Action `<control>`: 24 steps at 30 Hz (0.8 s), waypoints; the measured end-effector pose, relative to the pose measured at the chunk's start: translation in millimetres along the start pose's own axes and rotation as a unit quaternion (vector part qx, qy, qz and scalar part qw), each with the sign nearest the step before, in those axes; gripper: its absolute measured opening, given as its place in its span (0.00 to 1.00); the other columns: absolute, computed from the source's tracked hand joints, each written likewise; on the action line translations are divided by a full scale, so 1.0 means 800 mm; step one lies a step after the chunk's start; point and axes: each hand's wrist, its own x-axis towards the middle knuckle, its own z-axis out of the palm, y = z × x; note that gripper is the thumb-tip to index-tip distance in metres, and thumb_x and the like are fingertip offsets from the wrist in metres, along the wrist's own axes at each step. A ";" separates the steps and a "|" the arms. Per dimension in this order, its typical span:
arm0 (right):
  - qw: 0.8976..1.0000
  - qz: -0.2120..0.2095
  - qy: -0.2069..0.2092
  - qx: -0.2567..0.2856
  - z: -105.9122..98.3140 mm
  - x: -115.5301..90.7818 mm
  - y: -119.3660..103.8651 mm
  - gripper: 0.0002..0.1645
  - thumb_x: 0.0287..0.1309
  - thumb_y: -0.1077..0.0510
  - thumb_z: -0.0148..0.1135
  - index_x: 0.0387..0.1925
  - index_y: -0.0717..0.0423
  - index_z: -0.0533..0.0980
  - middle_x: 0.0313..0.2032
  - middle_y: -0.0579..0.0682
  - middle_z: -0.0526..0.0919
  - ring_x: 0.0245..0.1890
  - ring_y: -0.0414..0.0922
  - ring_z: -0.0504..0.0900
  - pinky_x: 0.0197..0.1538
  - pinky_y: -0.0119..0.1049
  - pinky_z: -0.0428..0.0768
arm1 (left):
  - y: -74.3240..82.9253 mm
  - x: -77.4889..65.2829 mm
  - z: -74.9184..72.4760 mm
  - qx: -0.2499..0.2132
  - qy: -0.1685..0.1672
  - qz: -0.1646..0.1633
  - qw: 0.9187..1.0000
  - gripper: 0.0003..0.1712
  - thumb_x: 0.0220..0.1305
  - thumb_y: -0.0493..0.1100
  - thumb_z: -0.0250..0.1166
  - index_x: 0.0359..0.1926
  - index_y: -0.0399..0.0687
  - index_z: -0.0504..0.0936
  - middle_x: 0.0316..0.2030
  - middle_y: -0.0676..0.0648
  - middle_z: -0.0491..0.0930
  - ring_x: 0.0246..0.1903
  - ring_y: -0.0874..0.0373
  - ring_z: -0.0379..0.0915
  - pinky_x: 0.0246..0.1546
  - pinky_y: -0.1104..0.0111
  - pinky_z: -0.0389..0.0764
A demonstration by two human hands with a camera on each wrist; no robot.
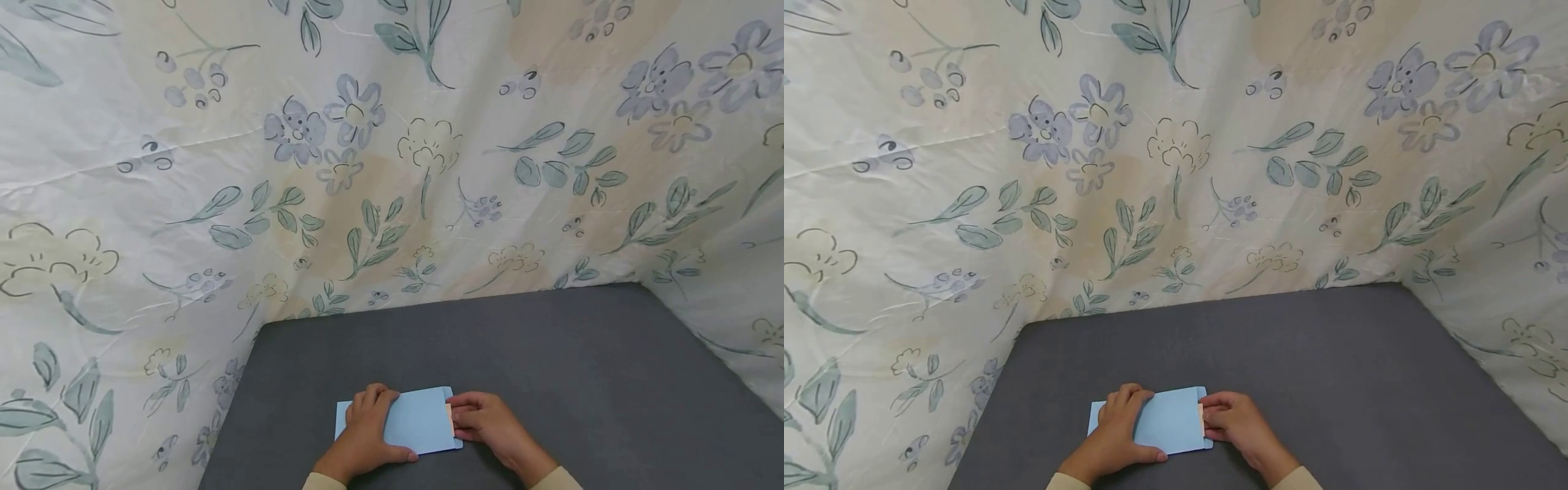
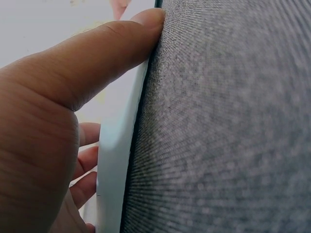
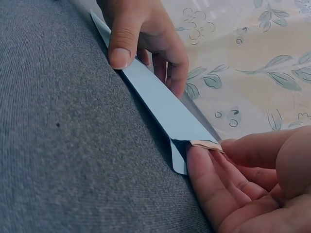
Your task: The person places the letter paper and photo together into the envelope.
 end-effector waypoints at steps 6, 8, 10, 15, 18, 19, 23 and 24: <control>1.000 0.009 0.017 -0.010 0.005 0.002 0.000 0.24 0.72 0.62 0.70 0.61 0.76 0.80 0.49 0.58 0.88 0.43 0.50 0.89 0.47 0.46 0.88 | 0.001 0.000 0.000 0.000 0.000 0.002 1.000 0.62 0.42 0.77 0.84 0.73 0.53 0.75 0.66 0.50 0.65 0.62 0.46 0.59 0.63 0.36 0.61; 1.000 0.013 0.020 -0.015 0.007 0.003 -0.001 0.24 0.72 0.62 0.70 0.61 0.76 0.79 0.49 0.58 0.88 0.44 0.50 0.89 0.47 0.46 0.88 | 0.001 0.000 0.000 -0.002 -0.001 0.002 1.000 0.62 0.43 0.77 0.84 0.73 0.53 0.75 0.66 0.49 0.65 0.62 0.46 0.59 0.63 0.36 0.61; 0.999 0.017 0.022 -0.022 0.009 0.004 -0.002 0.25 0.73 0.61 0.69 0.62 0.77 0.79 0.49 0.58 0.88 0.44 0.50 0.89 0.47 0.46 0.88 | 0.001 0.001 0.000 -0.004 -0.002 0.002 1.000 0.62 0.43 0.77 0.84 0.73 0.54 0.75 0.67 0.49 0.65 0.63 0.46 0.59 0.64 0.35 0.61; 0.999 0.023 0.018 -0.032 0.011 0.006 -0.005 0.29 0.77 0.58 0.67 0.65 0.78 0.76 0.52 0.63 0.87 0.45 0.51 0.89 0.47 0.47 0.88 | 0.000 0.002 0.000 -0.003 -0.004 0.005 1.000 0.61 0.44 0.77 0.84 0.73 0.54 0.75 0.66 0.49 0.65 0.63 0.45 0.59 0.63 0.35 0.61; 0.999 0.024 0.009 -0.025 0.010 0.003 -0.006 0.33 0.78 0.56 0.65 0.69 0.80 0.72 0.55 0.65 0.86 0.47 0.52 0.89 0.48 0.48 0.88 | -0.001 0.003 0.001 -0.003 -0.005 0.006 1.000 0.61 0.44 0.77 0.84 0.73 0.54 0.75 0.66 0.49 0.65 0.62 0.46 0.59 0.62 0.35 0.62; 0.999 0.024 0.005 -0.022 0.009 0.002 -0.007 0.34 0.78 0.56 0.65 0.70 0.80 0.71 0.56 0.66 0.86 0.48 0.53 0.89 0.49 0.48 0.88 | -0.001 0.003 0.001 -0.003 -0.005 0.008 1.000 0.60 0.44 0.76 0.85 0.73 0.54 0.75 0.66 0.49 0.65 0.61 0.46 0.59 0.62 0.36 0.62; 1.000 0.017 0.001 -0.009 0.001 -0.004 -0.008 0.33 0.78 0.56 0.65 0.69 0.80 0.71 0.54 0.64 0.87 0.49 0.55 0.90 0.50 0.49 0.87 | -0.003 0.002 0.002 -0.005 -0.011 0.009 1.000 0.60 0.45 0.77 0.84 0.73 0.53 0.75 0.65 0.50 0.65 0.61 0.47 0.59 0.62 0.37 0.62; 1.000 0.016 0.003 -0.009 -0.002 -0.005 -0.008 0.32 0.78 0.56 0.65 0.68 0.80 0.72 0.53 0.63 0.87 0.49 0.55 0.90 0.50 0.49 0.87 | -0.004 0.002 0.002 -0.004 -0.011 0.010 1.000 0.60 0.45 0.77 0.84 0.73 0.53 0.75 0.65 0.50 0.65 0.61 0.47 0.59 0.62 0.37 0.62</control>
